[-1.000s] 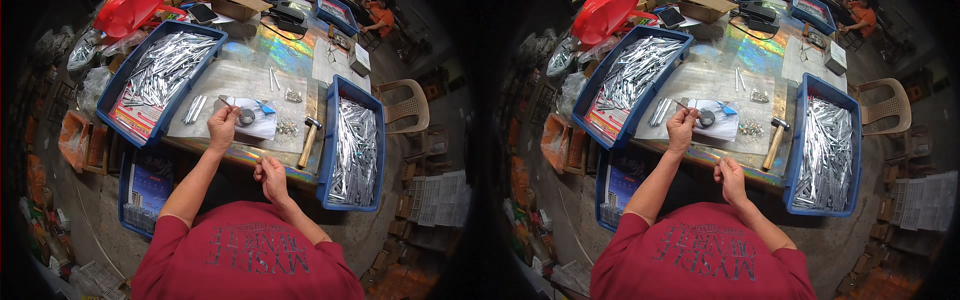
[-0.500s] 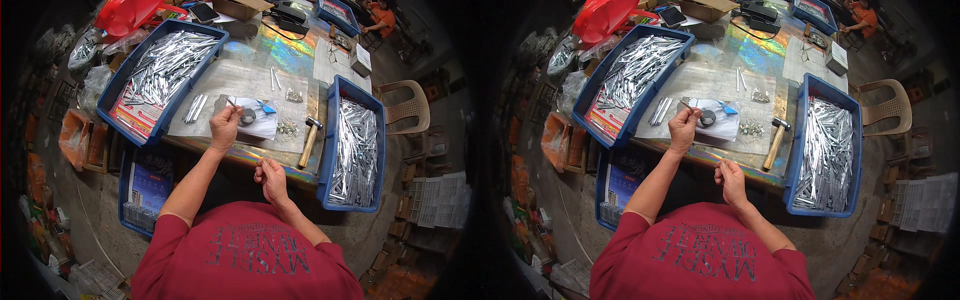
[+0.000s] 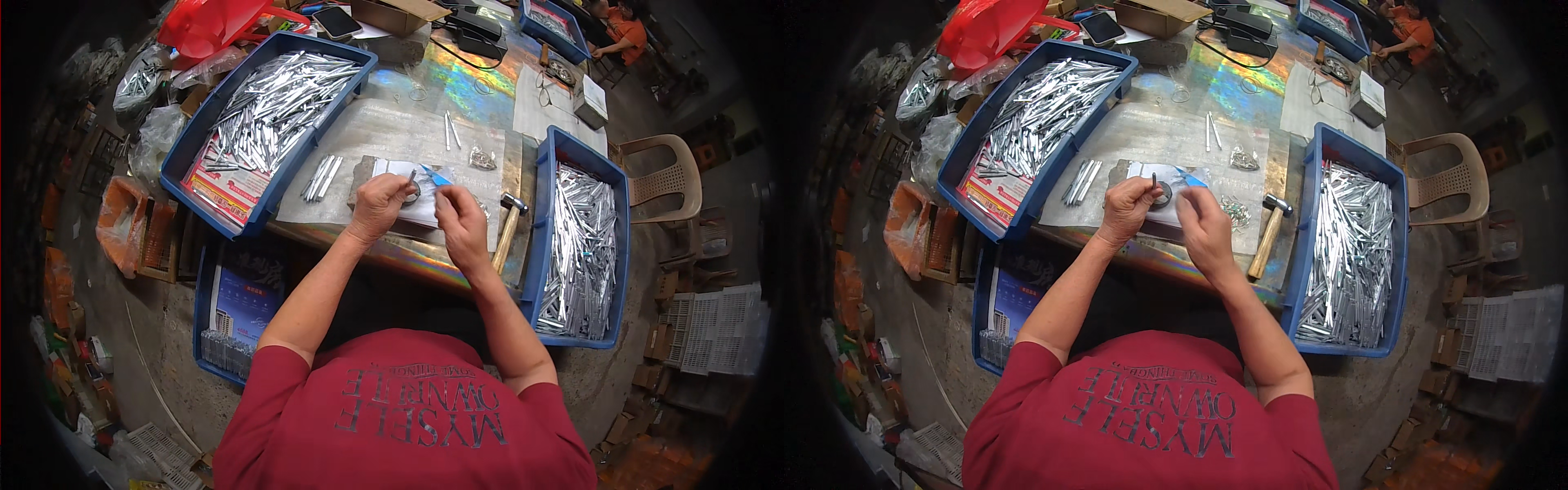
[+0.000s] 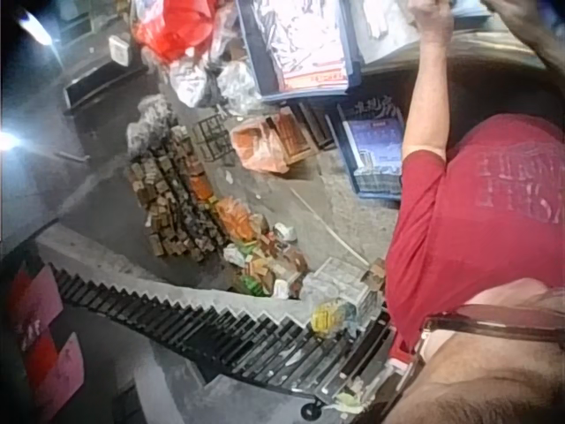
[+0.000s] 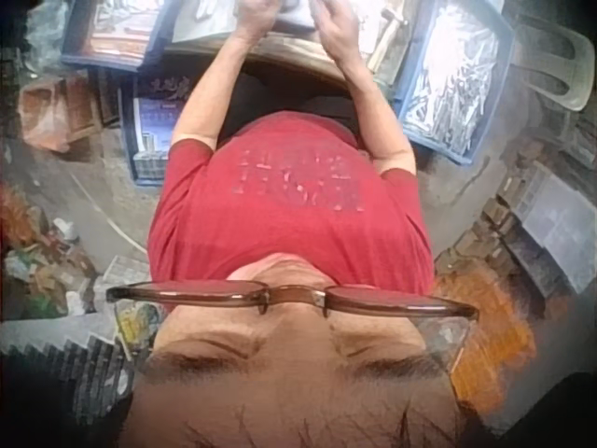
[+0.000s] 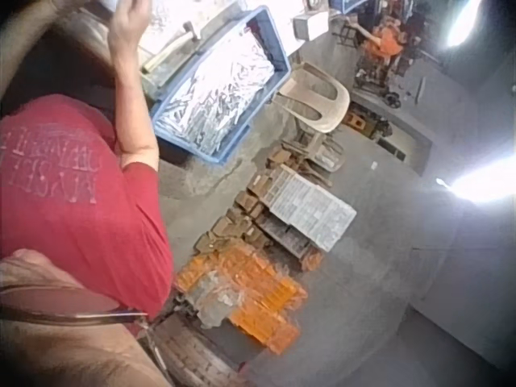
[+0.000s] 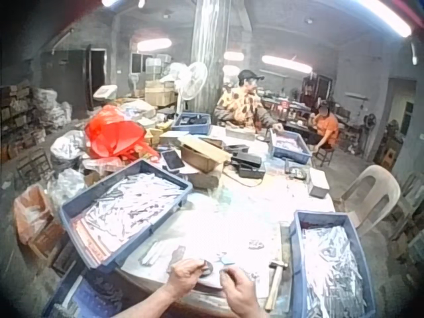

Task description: The person assembles metal strips and small fasteners by hand, positions them on an anvil block, and strikes them with a hammer.

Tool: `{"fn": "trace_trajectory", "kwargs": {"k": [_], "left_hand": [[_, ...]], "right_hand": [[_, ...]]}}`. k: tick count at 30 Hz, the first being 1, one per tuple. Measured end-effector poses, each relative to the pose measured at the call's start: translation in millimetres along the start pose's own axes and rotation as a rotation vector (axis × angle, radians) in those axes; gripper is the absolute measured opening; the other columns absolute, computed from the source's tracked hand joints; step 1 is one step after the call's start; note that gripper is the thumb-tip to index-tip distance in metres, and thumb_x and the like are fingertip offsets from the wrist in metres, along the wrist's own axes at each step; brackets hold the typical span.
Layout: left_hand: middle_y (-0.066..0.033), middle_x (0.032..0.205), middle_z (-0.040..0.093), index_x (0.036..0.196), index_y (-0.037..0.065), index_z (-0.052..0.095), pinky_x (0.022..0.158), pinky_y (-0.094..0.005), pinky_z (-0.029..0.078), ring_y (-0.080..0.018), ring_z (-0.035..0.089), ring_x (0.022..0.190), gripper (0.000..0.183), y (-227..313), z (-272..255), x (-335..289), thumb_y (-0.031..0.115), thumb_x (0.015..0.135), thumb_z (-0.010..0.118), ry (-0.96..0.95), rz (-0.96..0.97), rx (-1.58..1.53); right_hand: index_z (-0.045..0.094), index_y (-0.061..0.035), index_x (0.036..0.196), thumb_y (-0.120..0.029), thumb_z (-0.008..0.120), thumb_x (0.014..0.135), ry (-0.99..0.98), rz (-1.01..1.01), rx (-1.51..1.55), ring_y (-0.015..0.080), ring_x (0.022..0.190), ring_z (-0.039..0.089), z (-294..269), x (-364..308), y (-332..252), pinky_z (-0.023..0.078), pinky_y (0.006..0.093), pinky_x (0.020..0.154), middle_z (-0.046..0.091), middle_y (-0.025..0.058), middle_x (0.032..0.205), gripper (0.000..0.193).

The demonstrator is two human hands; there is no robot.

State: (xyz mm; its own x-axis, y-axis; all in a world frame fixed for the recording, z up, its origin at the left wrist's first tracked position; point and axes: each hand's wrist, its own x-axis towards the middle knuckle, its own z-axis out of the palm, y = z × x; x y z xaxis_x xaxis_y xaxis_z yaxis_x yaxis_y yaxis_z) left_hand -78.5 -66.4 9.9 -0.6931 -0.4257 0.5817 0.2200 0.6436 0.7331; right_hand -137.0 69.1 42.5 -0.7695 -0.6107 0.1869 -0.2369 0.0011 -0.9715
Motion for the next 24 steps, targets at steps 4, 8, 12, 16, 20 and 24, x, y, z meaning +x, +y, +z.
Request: {"fn": "trace_trajectory", "kwargs": {"k": [4, 8, 12, 16, 20, 24], "left_hand": [[-0.0098, 0.062, 0.052, 0.069, 0.004, 0.054, 0.052, -0.0330, 0.040, -0.0267, 0.051, 0.056, 0.003, -2.3, 4.4, -0.9, 0.006, 0.070, 0.056, 0.041, 0.046, -0.002], [-0.0115, 0.057, 0.047, 0.063, 0.003, 0.049, 0.050, -0.0345, 0.038, -0.0281, 0.048, 0.053, 0.010, -12.9, 6.5, -6.1, 0.006, 0.070, 0.055, 0.053, -0.030, 0.044], [-0.0117, 0.059, 0.049, 0.065, 0.003, 0.051, 0.051, -0.0336, 0.039, -0.0275, 0.050, 0.055, 0.008, -8.6, 6.4, -5.2, 0.006, 0.069, 0.056, 0.076, -0.074, -0.022], [-0.0115, 0.064, 0.053, 0.070, 0.002, 0.054, 0.053, -0.0324, 0.041, -0.0270, 0.052, 0.060, 0.006, -7.2, 7.8, -5.1, 0.008, 0.070, 0.056, 0.121, -0.023, -0.012], [-0.0115, 0.065, 0.054, 0.071, 0.002, 0.055, 0.054, -0.0322, 0.042, -0.0275, 0.053, 0.061, 0.006, -13.3, 9.9, -8.8, 0.009, 0.070, 0.056, 0.104, -0.050, -0.004], [-0.0114, 0.064, 0.054, 0.071, 0.002, 0.054, 0.054, -0.0320, 0.041, -0.0270, 0.053, 0.061, 0.007, -12.6, 10.5, -9.0, 0.009, 0.071, 0.056, 0.102, -0.043, -0.010]], "right_hand": [[0.050, -0.0010, 0.087, -0.012, 0.051, 0.080, -0.094, -0.245, -0.343, 0.0116, 0.051, 0.046, 14.3, 34.7, -18.9, 0.036, 0.0245, 0.047, 0.046, 0.0050, 0.056, 0.013], [0.052, -0.0012, 0.080, -0.009, 0.054, 0.075, -0.159, -0.564, -0.458, 0.0236, 0.053, 0.050, 22.7, 46.5, -9.3, 0.039, 0.0311, 0.048, 0.049, 0.0115, 0.059, 0.010], [0.051, -0.0026, 0.075, -0.005, 0.054, 0.071, -0.085, -0.704, -0.518, 0.0272, 0.056, 0.051, 23.5, 36.1, -3.4, 0.040, 0.0334, 0.049, 0.049, 0.0118, 0.061, 0.006], [0.052, 0.0015, 0.085, 0.002, 0.054, 0.067, -0.012, -0.804, -0.488, 0.0275, 0.061, 0.053, 22.2, 21.9, 8.6, 0.043, 0.0339, 0.053, 0.053, 0.0136, 0.068, 0.018], [0.050, 0.0058, 0.096, 0.004, 0.054, 0.067, 0.013, -0.864, -0.486, 0.0288, 0.067, 0.055, 23.6, 11.5, 24.8, 0.045, 0.0328, 0.058, 0.055, 0.0169, 0.081, 0.030], [0.051, 0.0054, 0.096, 0.001, 0.056, 0.067, 0.007, -0.826, -0.507, 0.0294, 0.073, 0.054, 23.6, 2.0, 33.5, 0.045, 0.0331, 0.063, 0.054, 0.0176, 0.088, 0.030]]}}
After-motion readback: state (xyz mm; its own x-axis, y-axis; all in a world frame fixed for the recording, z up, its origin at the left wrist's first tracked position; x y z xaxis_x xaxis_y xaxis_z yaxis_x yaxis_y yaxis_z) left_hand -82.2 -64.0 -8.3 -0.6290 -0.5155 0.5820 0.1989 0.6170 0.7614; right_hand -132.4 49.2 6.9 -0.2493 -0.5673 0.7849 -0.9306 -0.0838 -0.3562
